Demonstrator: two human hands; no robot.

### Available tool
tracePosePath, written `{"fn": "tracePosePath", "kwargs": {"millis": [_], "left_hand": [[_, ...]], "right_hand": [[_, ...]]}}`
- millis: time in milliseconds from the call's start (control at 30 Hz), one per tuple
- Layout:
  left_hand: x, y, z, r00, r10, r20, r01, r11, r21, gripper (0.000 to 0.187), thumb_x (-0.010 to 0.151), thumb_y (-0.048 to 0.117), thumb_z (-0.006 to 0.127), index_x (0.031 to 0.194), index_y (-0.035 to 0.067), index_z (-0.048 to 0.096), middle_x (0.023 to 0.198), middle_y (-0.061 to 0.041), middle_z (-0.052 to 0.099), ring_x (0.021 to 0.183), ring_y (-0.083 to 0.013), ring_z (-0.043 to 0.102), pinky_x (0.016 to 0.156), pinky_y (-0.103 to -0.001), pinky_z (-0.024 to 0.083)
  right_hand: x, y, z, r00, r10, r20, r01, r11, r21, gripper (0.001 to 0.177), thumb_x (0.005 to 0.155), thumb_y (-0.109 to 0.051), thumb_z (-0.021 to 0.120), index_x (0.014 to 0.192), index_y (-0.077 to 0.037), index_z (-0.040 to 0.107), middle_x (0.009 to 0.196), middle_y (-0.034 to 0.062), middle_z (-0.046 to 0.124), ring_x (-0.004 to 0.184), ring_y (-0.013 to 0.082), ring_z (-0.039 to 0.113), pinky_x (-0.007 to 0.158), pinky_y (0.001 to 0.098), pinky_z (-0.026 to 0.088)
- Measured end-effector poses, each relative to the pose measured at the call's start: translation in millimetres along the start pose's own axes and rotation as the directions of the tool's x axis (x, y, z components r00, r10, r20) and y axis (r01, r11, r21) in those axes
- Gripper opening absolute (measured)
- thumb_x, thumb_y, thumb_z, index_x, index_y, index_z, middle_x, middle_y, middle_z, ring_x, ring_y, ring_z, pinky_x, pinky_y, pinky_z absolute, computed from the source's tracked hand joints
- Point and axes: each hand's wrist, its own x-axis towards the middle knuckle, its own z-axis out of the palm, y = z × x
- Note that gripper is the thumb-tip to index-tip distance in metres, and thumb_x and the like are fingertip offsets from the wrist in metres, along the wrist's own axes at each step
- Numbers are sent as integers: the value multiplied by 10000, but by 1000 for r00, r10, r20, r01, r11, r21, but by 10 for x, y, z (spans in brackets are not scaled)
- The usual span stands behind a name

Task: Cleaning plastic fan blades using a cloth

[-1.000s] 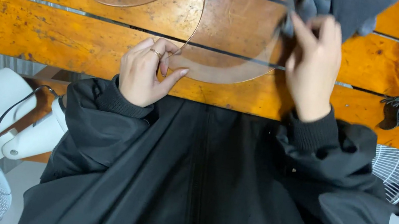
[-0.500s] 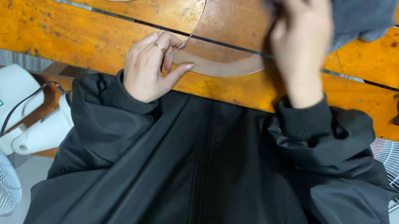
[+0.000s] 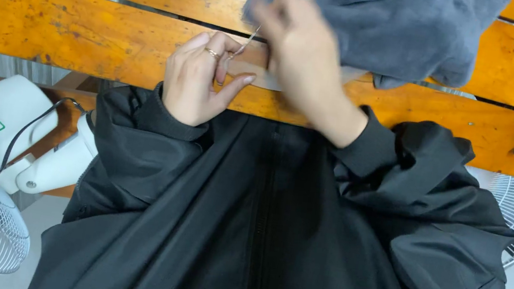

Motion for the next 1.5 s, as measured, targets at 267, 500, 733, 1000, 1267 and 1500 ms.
{"fn": "tracePosePath", "kwargs": {"millis": [267,500,733,1000,1267,1500], "left_hand": [[-29,-91,-25,1000,12,21,-12,1000,-11,326,835,101,858,1080,17,661,781,-26,534,578,-138,491,577,-289,414],[16,-324,13,994,91,56,-93,995,30,417,794,424,910,963,179,618,532,43,484,669,-219,611,665,-344,501],[300,-448,-71,965,258,54,-255,965,-65,541,737,555,941,787,116,629,482,-63,501,560,-326,617,598,-389,494],[338,-510,-70,991,116,69,-107,987,-121,255,824,381,833,810,197,657,487,-25,477,553,-296,618,598,-383,512],[294,-668,45,985,112,131,-114,994,6,140,859,347,800,825,254,700,508,30,532,585,-222,638,609,-343,522],[251,-678,110,991,-46,124,49,999,-18,126,875,338,813,878,256,717,552,-36,582,610,-250,651,617,-346,512]], "right_hand": [[-117,-56,-165,996,66,-67,-63,997,48,437,869,123,668,1299,45,654,1119,152,548,898,288,503,814,364,466],[-1006,172,-15,991,36,-128,-34,999,18,411,928,-32,581,1273,-153,770,1099,108,585,964,324,566,844,422,452],[-1084,158,-7,976,60,-209,-60,998,9,419,902,-38,547,1210,-170,798,1035,72,548,895,286,531,795,408,421],[-1145,286,115,934,208,-292,-217,976,2,392,842,-109,578,1142,-223,805,998,44,564,879,284,547,808,403,429],[-1100,210,70,879,308,-365,-303,950,72,382,794,-20,595,1068,-185,803,1007,76,615,913,314,579,864,416,440],[-1127,301,131,882,337,-330,-311,941,131,457,735,-7,572,1072,-226,789,1011,46,606,938,307,568,866,435,431]]}}
